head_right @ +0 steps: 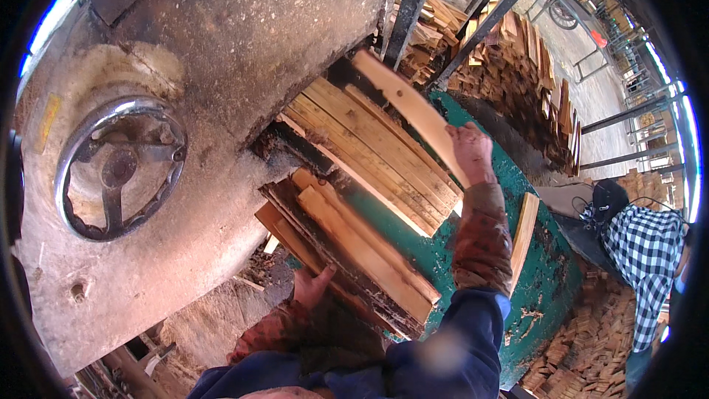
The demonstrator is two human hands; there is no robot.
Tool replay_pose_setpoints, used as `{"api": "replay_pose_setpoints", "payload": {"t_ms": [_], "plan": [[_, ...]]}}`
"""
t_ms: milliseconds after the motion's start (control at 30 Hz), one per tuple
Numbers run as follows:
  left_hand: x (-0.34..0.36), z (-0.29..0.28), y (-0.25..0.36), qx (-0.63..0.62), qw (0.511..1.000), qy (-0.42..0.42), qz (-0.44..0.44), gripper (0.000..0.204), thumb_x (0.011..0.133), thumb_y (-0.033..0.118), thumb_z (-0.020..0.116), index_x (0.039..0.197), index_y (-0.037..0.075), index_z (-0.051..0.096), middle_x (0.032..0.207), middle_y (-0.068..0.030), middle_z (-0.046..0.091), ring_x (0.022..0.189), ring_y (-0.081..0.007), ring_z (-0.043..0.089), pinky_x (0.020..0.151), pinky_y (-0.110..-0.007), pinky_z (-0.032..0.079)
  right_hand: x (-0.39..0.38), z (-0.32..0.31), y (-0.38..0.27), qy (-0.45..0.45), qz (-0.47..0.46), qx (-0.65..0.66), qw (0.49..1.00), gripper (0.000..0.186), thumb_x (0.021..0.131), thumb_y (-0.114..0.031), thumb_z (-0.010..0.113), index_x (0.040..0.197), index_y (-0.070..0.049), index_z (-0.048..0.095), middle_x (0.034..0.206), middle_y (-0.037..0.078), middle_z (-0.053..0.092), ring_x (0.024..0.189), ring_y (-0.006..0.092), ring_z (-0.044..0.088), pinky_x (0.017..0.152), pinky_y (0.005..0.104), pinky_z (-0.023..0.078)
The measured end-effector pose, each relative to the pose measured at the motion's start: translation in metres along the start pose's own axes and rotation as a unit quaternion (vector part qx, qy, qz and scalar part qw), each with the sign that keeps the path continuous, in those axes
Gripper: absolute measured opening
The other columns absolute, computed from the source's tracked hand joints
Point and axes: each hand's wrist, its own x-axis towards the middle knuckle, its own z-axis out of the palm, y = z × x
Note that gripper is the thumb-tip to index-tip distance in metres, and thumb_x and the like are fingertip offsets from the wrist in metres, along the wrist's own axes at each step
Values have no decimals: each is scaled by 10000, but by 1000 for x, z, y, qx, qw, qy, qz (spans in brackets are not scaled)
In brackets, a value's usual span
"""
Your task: The person feeds logs into a bandsaw mill and removes split planks as they emerge. The person stacks the planks on a nearby pile while a coworker assists by clearing the output area.
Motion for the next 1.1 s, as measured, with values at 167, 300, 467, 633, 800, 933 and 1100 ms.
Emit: {"api": "replay_pose_setpoints", "payload": {"t_ms": [167,300,467,633,800,933,1100], "plan": [[2,0,-15,20,996,39,78,414,862,287,789,1046,-74,702,938,-160,752,900,-202,718,785,-361,563,-53,-44,13,24,27,103,994,270,972,-272,608,981,-48,757,762,151,569,708,346,595,631,442,464],[6,1,-19,60,995,38,76,443,846,346,797,989,-65,714,884,-162,750,866,-225,731,754,-376,567,-124,-76,-26,21,52,207,977,218,951,-137,611,816,24,669,707,161,507,626,334,531,579,422,420],[4,4,-12,24,991,45,128,433,874,313,778,1048,-74,693,932,-154,752,875,-214,725,763,-367,567,-200,-67,-67,-28,29,275,961,195,887,-26,664,719,40,588,668,115,467,564,243,459,538,359,379],[1,0,7,26,999,-15,22,411,870,221,790,1150,-42,645,1053,-111,718,966,-193,681,830,-350,554,-244,-49,-93,-144,73,365,917,167,910,-67,683,778,34,667,680,117,532,573,231,506,547,360,408],[-2,0,2,47,990,19,133,453,905,384,753,1041,-46,713,844,-129,748,768,-175,723,656,-317,575,-252,-52,-120,-104,6,257,961,211,896,-140,724,747,-3,667,668,100,512,593,268,523,541,395,430],[2,-4,-12,46,990,8,137,509,910,450,736,1034,-43,712,823,-126,737,731,-171,712,620,-324,565,-271,-48,-138,-89,-50,184,978,214,821,-214,788,827,-33,675,816,127,557,770,330,603,640,438,492],[10,-4,-44,12,988,6,153,543,915,484,720,1049,-42,695,810,-114,714,626,-151,674,557,-331,554,-305,-46,-174,-138,5,288,948,514,723,-145,856,1168,-36,623,1176,179,579,1057,396,601,905,414,513]]}}
